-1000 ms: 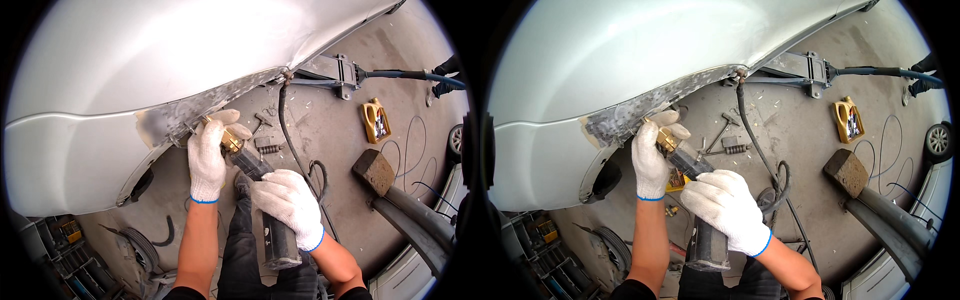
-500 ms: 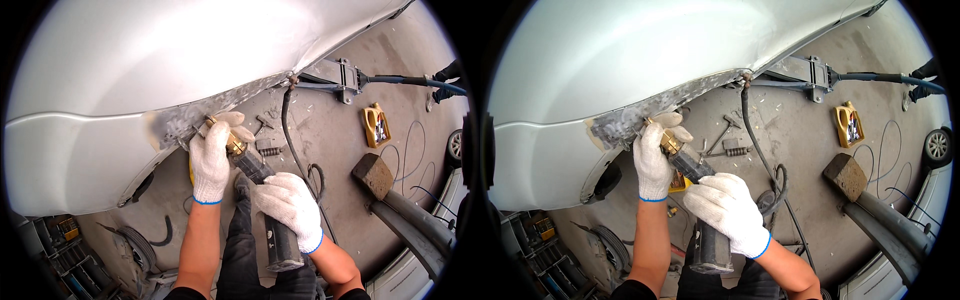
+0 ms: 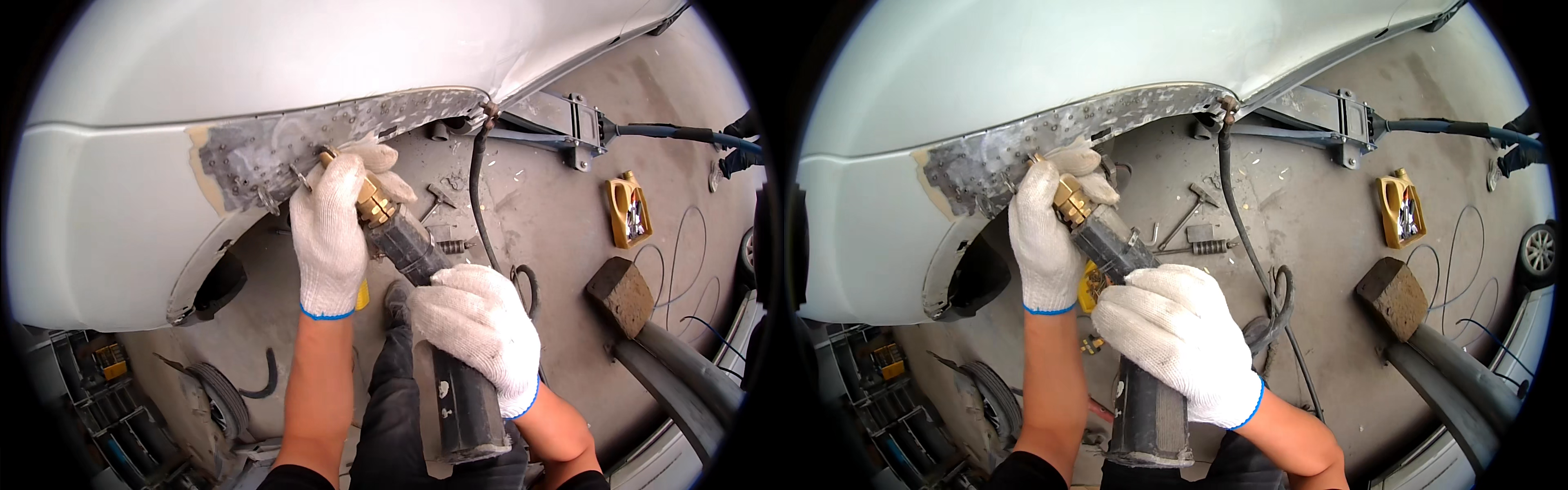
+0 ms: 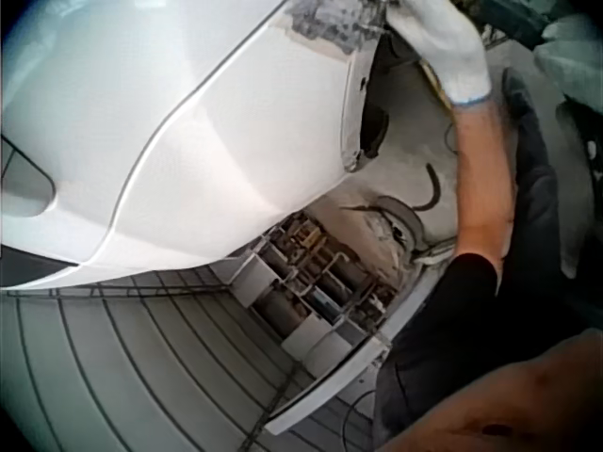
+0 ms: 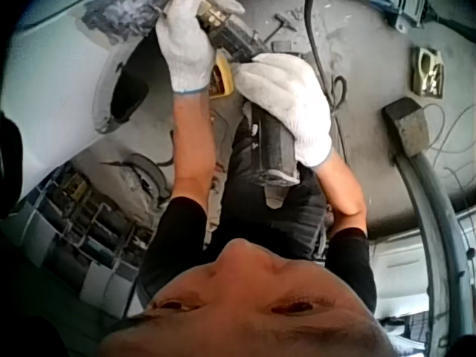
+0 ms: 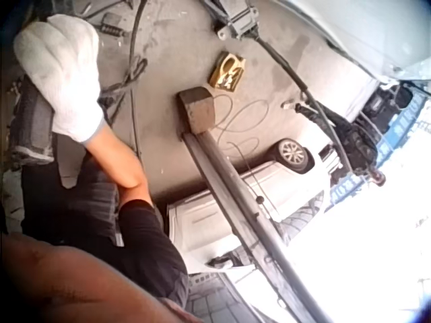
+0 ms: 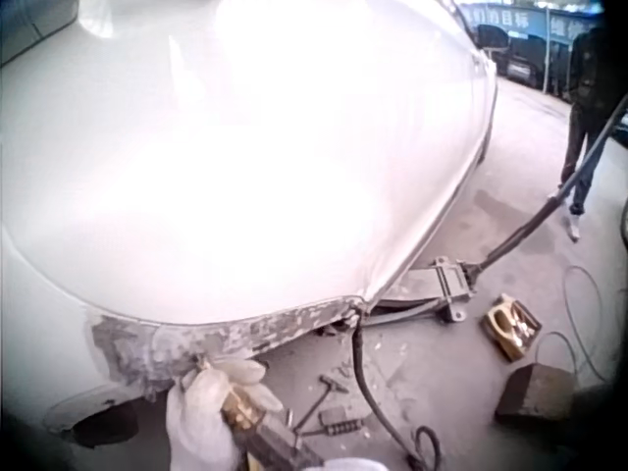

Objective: The person uses a pneumatic dent puller and a hammer to repair a dent on the rear wheel arch of a white car. They repeatedly attach the puller to the damaged area, pull to straighten the metal, and then hammer the surface to smooth it out.

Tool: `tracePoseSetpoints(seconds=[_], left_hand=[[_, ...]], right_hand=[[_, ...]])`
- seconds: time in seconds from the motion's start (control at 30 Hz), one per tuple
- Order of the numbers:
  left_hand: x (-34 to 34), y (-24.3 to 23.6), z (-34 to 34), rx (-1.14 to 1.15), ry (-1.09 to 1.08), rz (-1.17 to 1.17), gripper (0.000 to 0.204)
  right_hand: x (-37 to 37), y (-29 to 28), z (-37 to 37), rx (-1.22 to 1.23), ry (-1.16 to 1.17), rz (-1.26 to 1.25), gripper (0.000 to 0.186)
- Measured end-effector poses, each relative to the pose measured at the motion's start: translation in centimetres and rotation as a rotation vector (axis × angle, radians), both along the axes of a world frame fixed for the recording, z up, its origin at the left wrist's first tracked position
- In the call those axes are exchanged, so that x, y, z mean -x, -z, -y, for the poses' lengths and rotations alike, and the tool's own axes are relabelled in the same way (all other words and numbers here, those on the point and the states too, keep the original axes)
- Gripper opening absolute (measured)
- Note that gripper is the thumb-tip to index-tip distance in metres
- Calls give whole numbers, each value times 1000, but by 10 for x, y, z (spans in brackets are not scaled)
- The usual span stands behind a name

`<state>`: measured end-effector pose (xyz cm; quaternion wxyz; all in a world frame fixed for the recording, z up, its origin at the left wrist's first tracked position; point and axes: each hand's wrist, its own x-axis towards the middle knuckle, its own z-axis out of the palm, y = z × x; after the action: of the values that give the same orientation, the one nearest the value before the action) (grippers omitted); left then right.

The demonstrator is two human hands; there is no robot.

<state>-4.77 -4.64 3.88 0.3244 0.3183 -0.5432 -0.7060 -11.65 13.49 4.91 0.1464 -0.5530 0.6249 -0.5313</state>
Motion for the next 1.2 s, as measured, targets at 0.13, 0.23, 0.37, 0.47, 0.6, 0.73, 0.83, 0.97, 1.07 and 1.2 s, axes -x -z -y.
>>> tracePoseSetpoints(seconds=[0.13,0.23,0.37,0.47,0.6,0.73,0.83,0.97,1.07,1.2], left_hand=[[4,-1,-2,24,6,61,43],[6,3,-2,49,-15,15,41],[7,9,-2,16,-67,-12,41],[0,12,-7,74,-122,-15,42],[5,14,-14,22,-157,-19,41],[18,20,-13,32,-181,-202,35],[23,34,1,78,-173,-290,36],[21,45,3,123,-139,-300,37],[24,51,9,166,-137,-342,36],[24,49,2,172,-115,-356,33]], right_hand=[[3,5,0,28,3,-11,43],[3,7,3,63,15,-9,44],[3,9,1,102,18,31,48],[4,10,-3,134,-15,48,51],[8,14,-8,195,-30,-4,53],[19,5,-14,148,-84,-104,49],[19,-3,-12,36,-62,-116,48],[13,29,-4,247,-46,-17,47],[17,39,-4,264,-52,-64,46],[12,51,-15,279,-41,16,46]])
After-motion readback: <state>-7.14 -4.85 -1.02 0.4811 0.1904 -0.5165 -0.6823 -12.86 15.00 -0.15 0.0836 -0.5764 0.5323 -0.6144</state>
